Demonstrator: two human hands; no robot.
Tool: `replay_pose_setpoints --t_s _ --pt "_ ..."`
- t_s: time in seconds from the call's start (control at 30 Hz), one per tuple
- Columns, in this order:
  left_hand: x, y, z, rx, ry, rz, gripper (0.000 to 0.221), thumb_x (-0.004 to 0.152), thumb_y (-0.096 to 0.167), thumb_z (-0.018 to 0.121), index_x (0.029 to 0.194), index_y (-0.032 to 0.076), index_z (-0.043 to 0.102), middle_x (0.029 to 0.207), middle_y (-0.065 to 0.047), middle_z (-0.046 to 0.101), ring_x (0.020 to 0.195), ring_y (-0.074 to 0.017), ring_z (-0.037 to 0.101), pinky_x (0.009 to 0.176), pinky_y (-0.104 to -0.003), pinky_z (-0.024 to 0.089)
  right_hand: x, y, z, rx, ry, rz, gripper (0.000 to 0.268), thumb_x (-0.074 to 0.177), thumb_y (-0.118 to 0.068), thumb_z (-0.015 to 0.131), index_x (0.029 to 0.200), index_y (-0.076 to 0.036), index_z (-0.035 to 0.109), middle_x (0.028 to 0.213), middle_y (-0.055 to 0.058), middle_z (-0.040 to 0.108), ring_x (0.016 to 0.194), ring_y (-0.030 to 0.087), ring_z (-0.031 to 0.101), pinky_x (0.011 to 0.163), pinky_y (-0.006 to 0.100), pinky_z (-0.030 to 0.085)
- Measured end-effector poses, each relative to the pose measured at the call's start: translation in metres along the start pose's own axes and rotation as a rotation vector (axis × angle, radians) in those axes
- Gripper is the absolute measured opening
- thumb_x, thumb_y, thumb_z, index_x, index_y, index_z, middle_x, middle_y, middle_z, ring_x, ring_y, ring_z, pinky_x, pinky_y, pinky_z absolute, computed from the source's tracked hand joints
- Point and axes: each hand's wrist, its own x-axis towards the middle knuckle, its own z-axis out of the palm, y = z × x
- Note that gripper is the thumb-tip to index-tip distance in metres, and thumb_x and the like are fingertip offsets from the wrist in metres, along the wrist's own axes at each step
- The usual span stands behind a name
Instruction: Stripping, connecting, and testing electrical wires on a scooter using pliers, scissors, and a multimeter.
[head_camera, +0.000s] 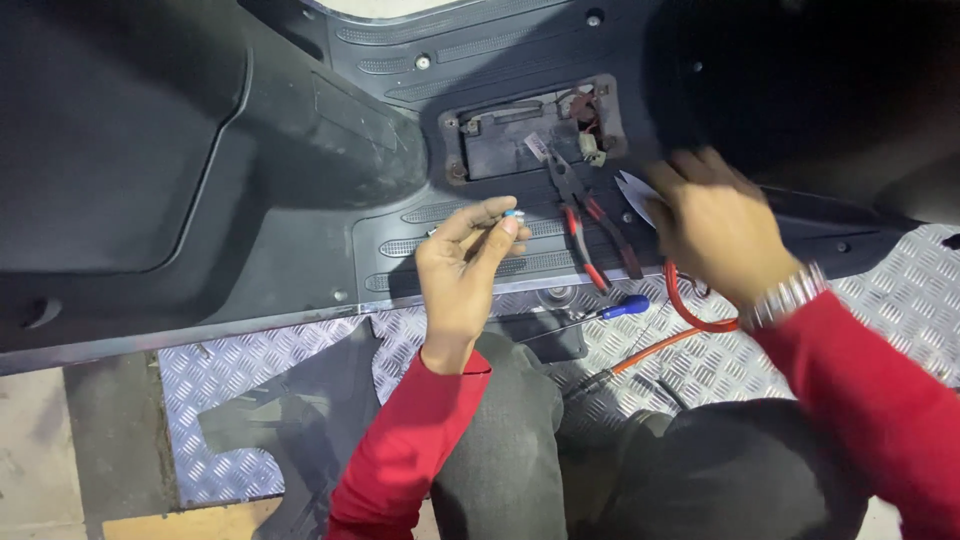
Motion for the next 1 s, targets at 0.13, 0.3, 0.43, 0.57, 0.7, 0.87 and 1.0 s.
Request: replay_pose_setpoints --t_s 0.13,0.3,0.43,0.57,0.7,0.87,1.0 --pt "0.010 -0.012 -0.003 0.006 -0.052 0.117 0.023 0.095 0.006 0.071 0.115 -0.005 0.071 0.093 -0.018 0.072 0.086 -0.0241 0.076 0.075 -0.035 0.066 0.055 -0.020 -0.017 0.315 -0.085 -0.094 0.051 0.090 -0.028 0.074 0.138 -0.013 0.063 0.117 0.023 0.067 0.116 0.042 0.065 0.091 0.054 0.056" --pt "0.022 -0.005 -0.001 0.044 -0.033 0.104 0.022 0.095 0.006 0.072 0.114 -0.004 0.072 0.093 -0.017 0.072 0.085 -0.0239 0.076 0.074 -0.034 0.066 0.092 -0.015 0.032 0.360 -0.135 0.064 0.053 0.084 -0.035 0.084 0.130 -0.014 0.071 0.116 0.022 0.069 0.109 0.041 0.070 0.088 0.053 0.058" --pt "0.036 -0.015 0.006 0.051 -0.033 0.069 0.022 0.094 0.006 0.072 0.114 -0.004 0.072 0.094 -0.017 0.072 0.085 -0.0237 0.076 0.074 -0.034 0.066 0.101 0.013 0.098 0.394 -0.126 0.120 0.038 0.078 -0.020 0.083 0.116 -0.013 0.077 0.116 0.017 0.070 0.102 0.041 0.072 0.081 0.053 0.061" --pt "0.057 -0.028 0.021 0.091 -0.030 0.008 0.023 0.092 0.006 0.074 0.112 -0.005 0.071 0.094 -0.021 0.072 0.084 -0.0270 0.077 0.072 -0.034 0.067 0.098 0.014 0.072 0.291 -0.122 0.026 0.028 0.085 -0.015 0.067 0.111 -0.014 0.079 0.115 0.013 0.070 0.112 0.036 0.068 0.087 0.049 0.060" --pt "0.084 -0.040 0.031 0.123 -0.030 -0.036 0.023 0.090 0.006 0.074 0.110 -0.006 0.072 0.090 -0.020 0.074 0.080 -0.0253 0.076 0.071 -0.032 0.067 0.095 0.008 0.040 0.372 -0.124 -0.050 0.027 0.087 -0.008 0.061 0.109 -0.010 0.076 0.112 0.017 0.067 0.114 0.039 0.063 0.088 0.052 0.059" --pt "0.104 -0.044 0.040 0.256 0.028 -0.039 0.015 0.088 0.011 0.077 0.102 0.006 0.076 0.084 -0.015 0.077 0.079 -0.0230 0.077 0.065 -0.033 0.063 0.099 0.015 0.043 0.197 -0.088 -0.041 0.051 0.090 -0.011 0.062 0.140 -0.010 0.064 0.115 0.020 0.070 0.112 0.037 0.066 0.086 0.049 0.059" --pt "0.110 -0.055 0.040 0.152 0.035 -0.034 0.014 0.088 0.006 0.076 0.102 0.003 0.076 0.085 -0.023 0.075 0.079 -0.0271 0.076 0.065 -0.033 0.065 0.105 0.015 0.055 0.507 -0.007 0.037 0.038 0.094 -0.006 0.058 0.130 -0.003 0.069 0.108 0.027 0.070 0.104 0.048 0.068 0.083 0.056 0.057"
